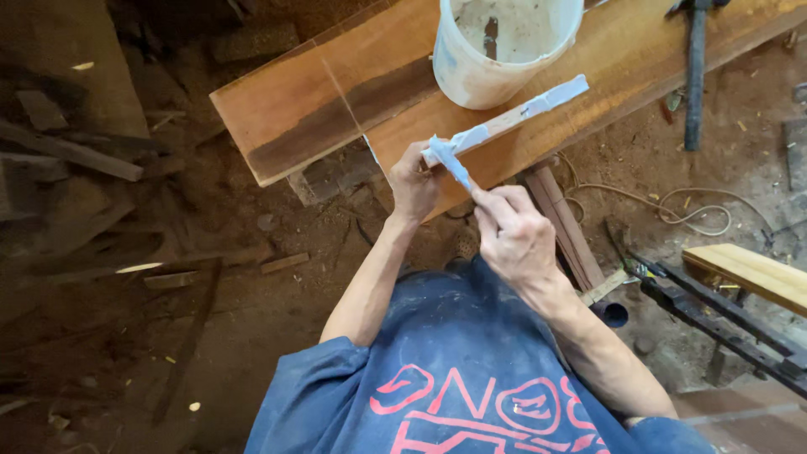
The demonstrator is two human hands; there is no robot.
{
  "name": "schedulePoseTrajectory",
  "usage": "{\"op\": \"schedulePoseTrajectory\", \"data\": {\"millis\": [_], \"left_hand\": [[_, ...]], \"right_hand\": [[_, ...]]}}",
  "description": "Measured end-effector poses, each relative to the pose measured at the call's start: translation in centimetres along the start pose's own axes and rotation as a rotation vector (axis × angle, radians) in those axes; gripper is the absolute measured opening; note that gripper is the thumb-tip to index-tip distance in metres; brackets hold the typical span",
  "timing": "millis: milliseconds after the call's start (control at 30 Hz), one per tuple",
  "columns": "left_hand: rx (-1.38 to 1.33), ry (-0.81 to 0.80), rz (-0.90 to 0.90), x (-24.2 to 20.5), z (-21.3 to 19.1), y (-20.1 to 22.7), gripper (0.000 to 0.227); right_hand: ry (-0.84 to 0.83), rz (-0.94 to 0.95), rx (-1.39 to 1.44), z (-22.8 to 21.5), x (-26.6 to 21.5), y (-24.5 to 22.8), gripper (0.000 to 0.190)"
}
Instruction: The person applies glue to the edge of a wooden plank using a brush, then joins it to another plank. They use a hammer to tap the planks together to ensure a tight bond.
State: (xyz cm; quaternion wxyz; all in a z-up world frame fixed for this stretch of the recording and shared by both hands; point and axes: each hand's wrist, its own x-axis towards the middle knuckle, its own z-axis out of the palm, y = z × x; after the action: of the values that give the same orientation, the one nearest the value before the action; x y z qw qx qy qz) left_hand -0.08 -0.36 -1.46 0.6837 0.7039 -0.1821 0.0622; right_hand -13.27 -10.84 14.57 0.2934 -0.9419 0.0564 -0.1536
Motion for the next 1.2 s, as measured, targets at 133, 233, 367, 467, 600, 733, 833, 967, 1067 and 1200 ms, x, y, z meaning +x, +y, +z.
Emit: {"op": "schedulePoseTrajectory", "data": {"millis": [133,233,367,467,600,733,833,967,1067,1200], "left_hand": [[-0.018,0.011,-0.015,0.3,-0.1,-0.1,0.030],[-0.064,-0.005,-0.032,-0.6,0.1,0.0,0.034],[-0.015,0.002,0.000,0.1,-0.2,0.1,0.030],[-0.006,0.012,-0.012,0.0,-0.1,0.3,0.029],[-0.027,-0.017,-0.031,0.4,-0.1,0.3,0.028],[-0.087,-0.019,-0.056,0.2,-0.1,0.0,0.029],[-0.152,-0.047,-0.027,0.0,-0.1,-0.2,0.027],[-0.013,-0.033,-0.023,0.3,-0.3,-0.4,0.027],[-0.041,-0.035,-0.030,0.1,-0.3,-0.7,0.028],[-0.059,-0.044,-0.035,0.1,-0.3,-0.9,0.030]], "right_hand": [[0.005,-0.009,0.077,-0.1,0.7,-0.3,0.027],[-0.063,0.072,0.074,-1.0,0.2,-0.6,0.023],[-0.052,0.138,0.160,-2.0,0.5,-0.3,0.027],[0.091,0.059,0.004,-2.4,0.3,0.8,0.026],[0.035,0.127,-0.004,-2.5,-0.5,1.6,0.026],[0.175,0.127,-0.034,-2.0,-0.2,1.6,0.024],[0.121,0.009,-0.015,-2.1,0.2,1.4,0.023],[0.086,0.251,0.184,-3.6,0.3,2.3,0.025],[0.268,0.125,0.016,-4.5,0.0,4.3,0.023],[0.262,0.105,-0.187,-3.5,0.9,7.1,0.019]]}}
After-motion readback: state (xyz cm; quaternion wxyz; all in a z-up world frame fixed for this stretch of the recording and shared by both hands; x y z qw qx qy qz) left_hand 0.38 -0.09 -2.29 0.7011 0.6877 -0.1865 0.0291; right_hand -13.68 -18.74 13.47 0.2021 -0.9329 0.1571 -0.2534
